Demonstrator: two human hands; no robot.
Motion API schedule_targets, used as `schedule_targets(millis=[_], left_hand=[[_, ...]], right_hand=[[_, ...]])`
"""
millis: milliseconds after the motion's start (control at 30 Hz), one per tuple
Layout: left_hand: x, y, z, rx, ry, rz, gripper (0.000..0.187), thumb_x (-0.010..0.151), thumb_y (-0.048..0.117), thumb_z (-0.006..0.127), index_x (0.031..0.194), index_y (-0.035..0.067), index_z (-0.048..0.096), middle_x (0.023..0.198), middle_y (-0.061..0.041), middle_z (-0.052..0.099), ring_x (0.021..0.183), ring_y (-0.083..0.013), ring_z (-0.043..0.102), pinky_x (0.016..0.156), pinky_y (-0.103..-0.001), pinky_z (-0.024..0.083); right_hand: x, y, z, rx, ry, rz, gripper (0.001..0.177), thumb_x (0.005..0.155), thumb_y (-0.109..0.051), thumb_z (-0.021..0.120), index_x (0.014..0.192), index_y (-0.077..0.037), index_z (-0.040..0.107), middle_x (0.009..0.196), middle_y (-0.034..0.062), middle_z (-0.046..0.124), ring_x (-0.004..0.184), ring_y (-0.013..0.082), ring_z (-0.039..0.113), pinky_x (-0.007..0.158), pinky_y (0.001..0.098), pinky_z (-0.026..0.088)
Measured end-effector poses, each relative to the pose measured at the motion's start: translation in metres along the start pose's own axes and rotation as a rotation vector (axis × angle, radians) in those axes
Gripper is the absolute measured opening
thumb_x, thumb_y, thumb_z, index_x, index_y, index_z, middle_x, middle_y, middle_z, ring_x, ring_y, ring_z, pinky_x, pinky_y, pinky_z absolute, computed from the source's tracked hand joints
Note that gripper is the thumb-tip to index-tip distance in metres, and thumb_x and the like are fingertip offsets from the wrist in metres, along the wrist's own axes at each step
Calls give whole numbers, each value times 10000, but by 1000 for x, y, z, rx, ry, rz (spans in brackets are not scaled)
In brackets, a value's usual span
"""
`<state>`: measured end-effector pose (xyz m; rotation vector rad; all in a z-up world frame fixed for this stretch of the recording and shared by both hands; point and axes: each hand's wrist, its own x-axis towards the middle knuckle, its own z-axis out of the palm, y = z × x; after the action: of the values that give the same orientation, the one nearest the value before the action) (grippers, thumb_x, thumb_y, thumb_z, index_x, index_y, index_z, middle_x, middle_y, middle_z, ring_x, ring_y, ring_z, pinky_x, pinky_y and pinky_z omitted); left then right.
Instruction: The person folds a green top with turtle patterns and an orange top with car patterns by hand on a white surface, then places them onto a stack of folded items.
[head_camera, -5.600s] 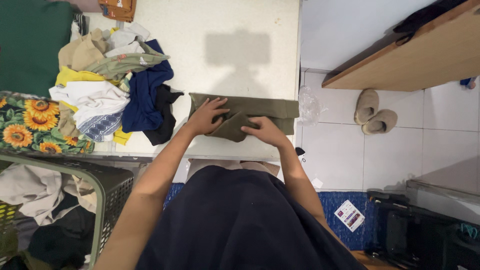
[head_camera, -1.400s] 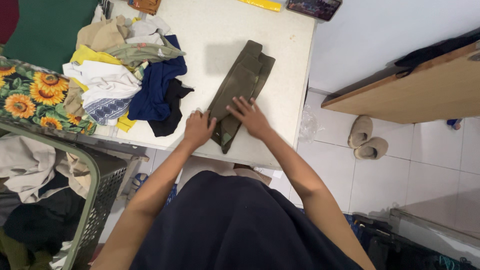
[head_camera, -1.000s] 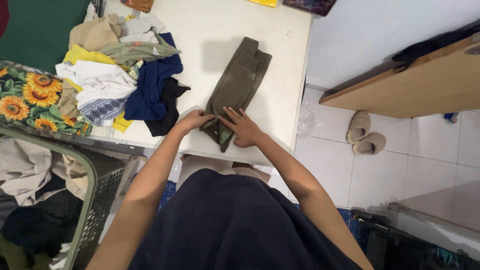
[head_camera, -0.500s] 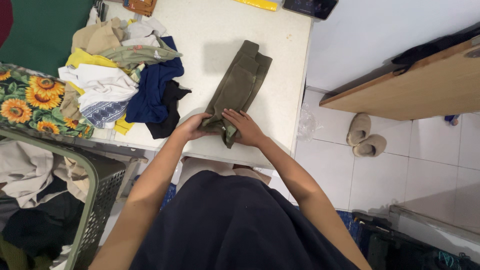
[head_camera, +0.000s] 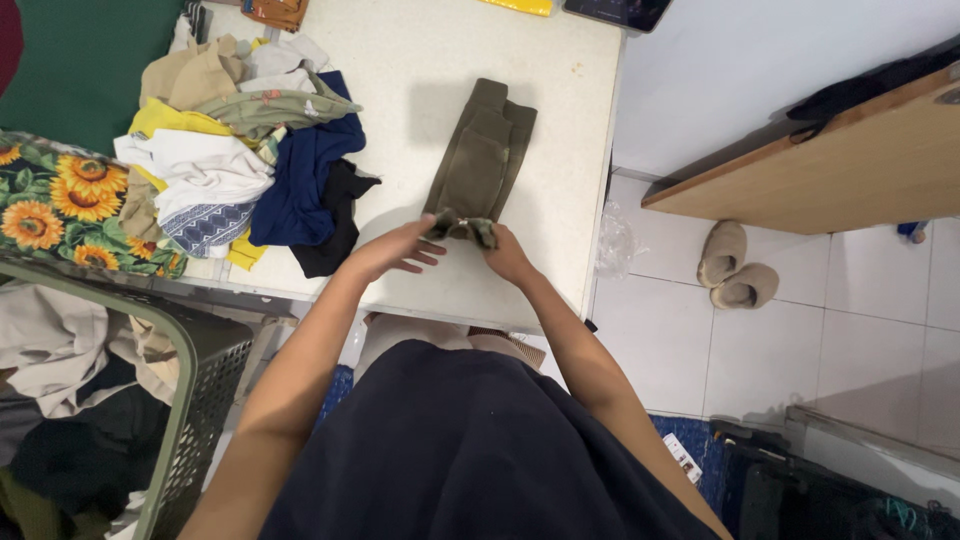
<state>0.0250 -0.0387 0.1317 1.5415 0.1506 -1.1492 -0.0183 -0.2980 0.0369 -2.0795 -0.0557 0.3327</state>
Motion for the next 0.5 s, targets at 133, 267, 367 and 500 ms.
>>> schedule_targets(millis=[133, 267, 367, 500], left_hand=[[-72, 55, 44, 442, 90, 479, 447, 1017, 420, 559, 1273, 71, 671, 1161, -132, 744, 1083, -229, 707, 959, -345, 537], [-183, 119, 91, 274, -230, 968, 225, 1039, 197, 634, 1213, 71, 702, 1109, -74, 749, 1045, -193, 711, 943, -320, 566], [-257, 145, 104, 136, -575, 1188, 76, 1125, 120, 639, 1169, 90, 692, 1152, -49, 722, 1101, -180, 689, 1025, -289, 547], [-294, 148, 128, -54, -813, 1180, 308, 1149, 325, 498, 1256, 87, 662, 1191, -40, 659, 1116, -132, 655, 1023, -211, 510]], right_hand=[[14, 41, 8, 206, 73, -42, 461, 1031, -345, 642, 1264, 53, 658, 1147, 207, 755, 1062, 260, 682, 946, 385, 537], [37, 55, 12, 246, 209, 5, 691, 964, -530, 651, 1263, 93, 647, 1122, 187, 743, 1029, 237, 688, 912, 381, 528], [45, 38, 6, 242, 254, 325, 727, 977, -581, 580, 1298, 67, 652, 1123, 205, 753, 990, 282, 676, 892, 382, 524], [55, 17, -9, 318, 264, 416, 738, 968, -582, 562, 1326, 62, 607, 1238, 190, 719, 1117, 275, 674, 942, 367, 510]])
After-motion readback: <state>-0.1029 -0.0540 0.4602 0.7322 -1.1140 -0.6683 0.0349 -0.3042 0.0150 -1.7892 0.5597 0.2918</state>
